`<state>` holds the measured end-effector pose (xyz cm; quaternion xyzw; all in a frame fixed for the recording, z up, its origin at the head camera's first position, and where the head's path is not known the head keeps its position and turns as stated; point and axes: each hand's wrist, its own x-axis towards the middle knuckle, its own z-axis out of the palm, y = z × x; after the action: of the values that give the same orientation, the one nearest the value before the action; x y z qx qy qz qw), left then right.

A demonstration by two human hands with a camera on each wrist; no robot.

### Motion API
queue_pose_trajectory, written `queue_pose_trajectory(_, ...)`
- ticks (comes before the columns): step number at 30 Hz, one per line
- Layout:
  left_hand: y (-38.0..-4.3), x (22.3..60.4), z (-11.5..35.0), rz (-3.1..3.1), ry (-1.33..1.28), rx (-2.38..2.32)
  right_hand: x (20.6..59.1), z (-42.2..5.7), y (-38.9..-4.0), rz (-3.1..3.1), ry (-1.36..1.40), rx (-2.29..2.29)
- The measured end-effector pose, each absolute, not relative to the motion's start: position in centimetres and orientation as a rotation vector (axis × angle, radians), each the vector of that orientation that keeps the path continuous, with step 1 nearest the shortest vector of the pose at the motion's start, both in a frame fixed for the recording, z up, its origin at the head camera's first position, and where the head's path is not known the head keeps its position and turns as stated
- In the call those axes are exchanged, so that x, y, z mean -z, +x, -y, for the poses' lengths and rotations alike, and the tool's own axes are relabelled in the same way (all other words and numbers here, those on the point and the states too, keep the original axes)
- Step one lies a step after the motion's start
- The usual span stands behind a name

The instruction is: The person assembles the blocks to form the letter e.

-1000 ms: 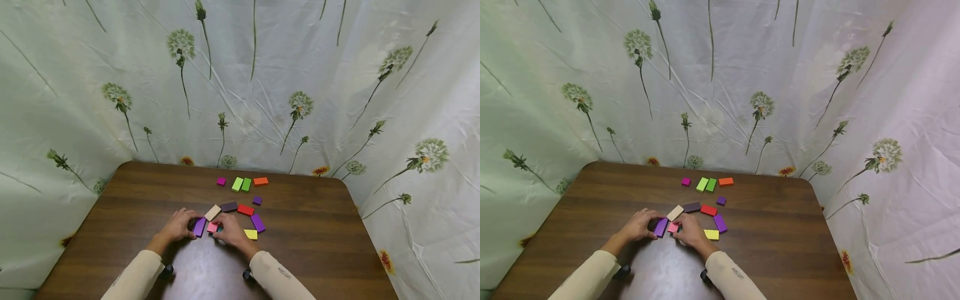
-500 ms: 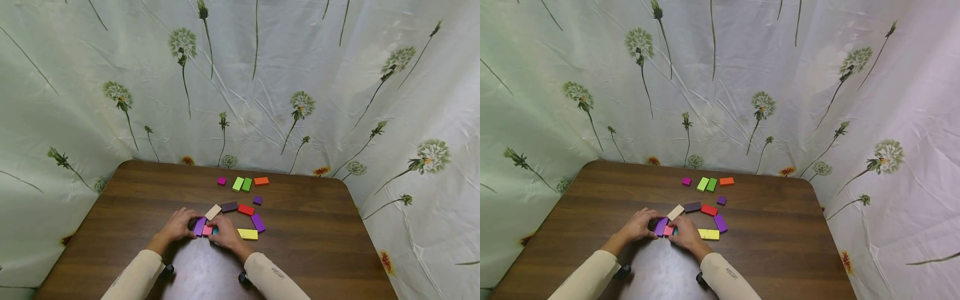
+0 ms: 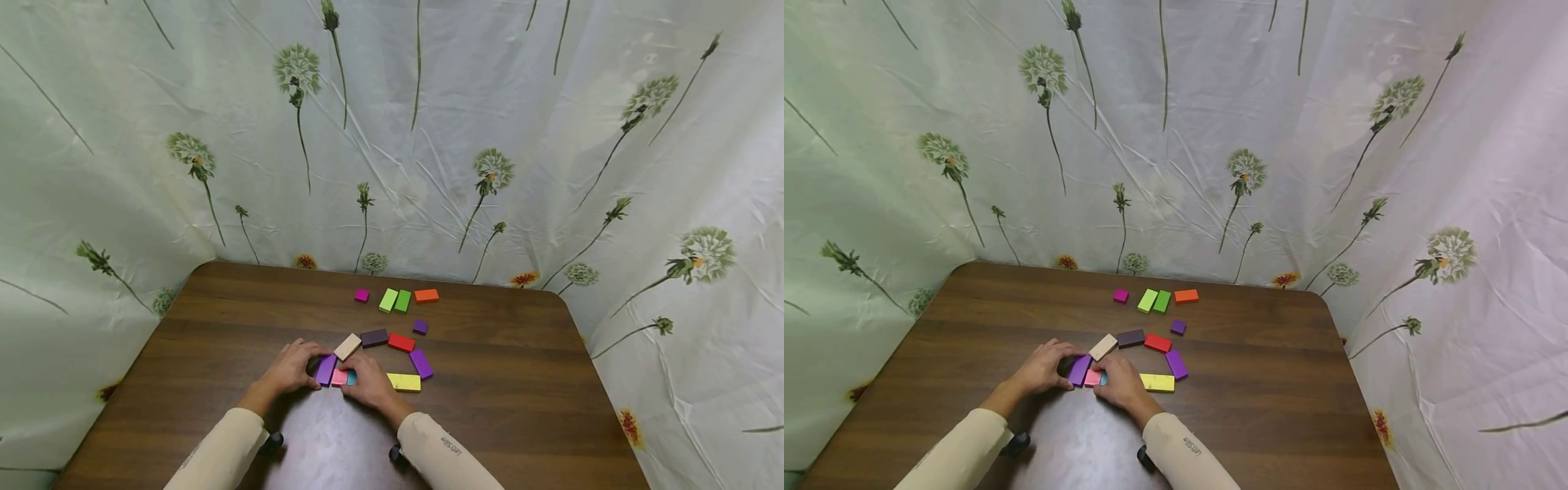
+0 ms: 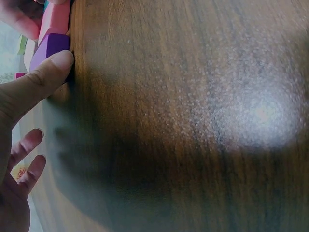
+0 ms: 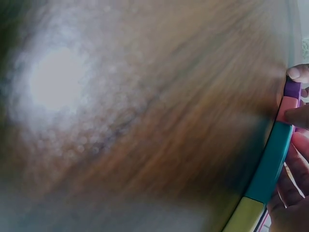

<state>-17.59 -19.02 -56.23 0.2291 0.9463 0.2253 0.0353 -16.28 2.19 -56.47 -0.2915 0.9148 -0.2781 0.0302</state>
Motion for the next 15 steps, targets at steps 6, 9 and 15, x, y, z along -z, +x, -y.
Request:
queue_pose_trajectory(6,-17.65,56.23,18.97,-2.898,0.699,-0.685,56.55,-2.35,-16.33,-2.817,-0.906,0.837)
queue_pose_trajectory(9,-17.68,56.22,18.98,-2.896,0.688,-0.68,56.56,-2.38,-16.37,-2.812,-0.908,0.845)
queue_pose_trajectory(15,-17.69,56.28,18.98,-2.894,0.681,-0.681,56.65,-2.41,-16.45,-2.805,-0.894,0.853)
